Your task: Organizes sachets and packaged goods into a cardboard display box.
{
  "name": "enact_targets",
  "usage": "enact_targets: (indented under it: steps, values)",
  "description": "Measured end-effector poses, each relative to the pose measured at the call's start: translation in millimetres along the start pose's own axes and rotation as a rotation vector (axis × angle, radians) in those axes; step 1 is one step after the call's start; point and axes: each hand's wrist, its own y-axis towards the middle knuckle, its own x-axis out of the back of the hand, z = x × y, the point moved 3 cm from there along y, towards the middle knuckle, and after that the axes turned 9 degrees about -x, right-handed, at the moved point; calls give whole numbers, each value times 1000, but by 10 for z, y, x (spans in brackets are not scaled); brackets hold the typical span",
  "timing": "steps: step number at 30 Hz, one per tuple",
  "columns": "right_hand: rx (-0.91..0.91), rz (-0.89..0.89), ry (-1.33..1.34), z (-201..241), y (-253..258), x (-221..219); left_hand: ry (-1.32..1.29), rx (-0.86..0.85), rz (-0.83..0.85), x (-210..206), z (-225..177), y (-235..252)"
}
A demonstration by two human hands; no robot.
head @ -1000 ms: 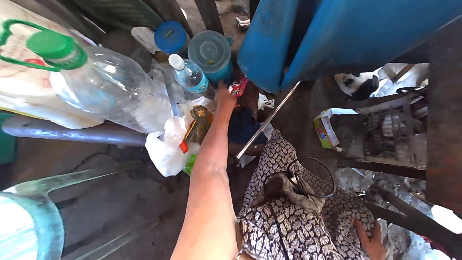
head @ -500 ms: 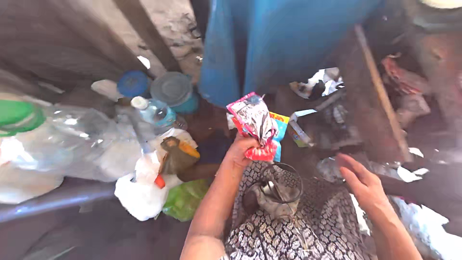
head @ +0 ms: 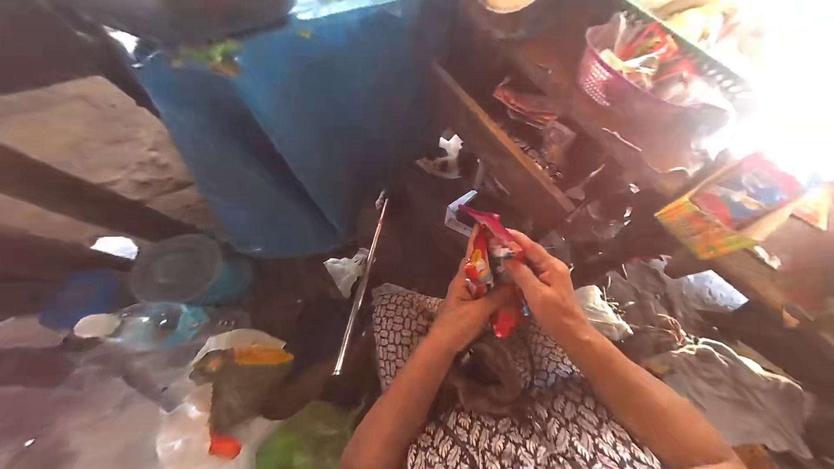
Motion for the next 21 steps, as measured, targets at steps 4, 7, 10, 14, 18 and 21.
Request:
enact_targets:
  steps: [4,7,10,14,18,21]
  values:
    - [-235,-101,461,-63,8,270,1,47,-137,-138,-10,-42]
    - [-302,-47,706,-90,-12,484,-54,90,-296,-162,-21,-38]
    - [-268,110,784,-133,-94,594,-45,83,-388,-172,-13,-14]
    - [-272,351,542,-108,-251,575,70,61,-341,-168,5,-50]
    - [-234,504,349,-37,-373,716,286,74,-192,-160,-2,-118]
    - [-204,522,300,-76,-444,805,223,12,-127,-385,10,-82]
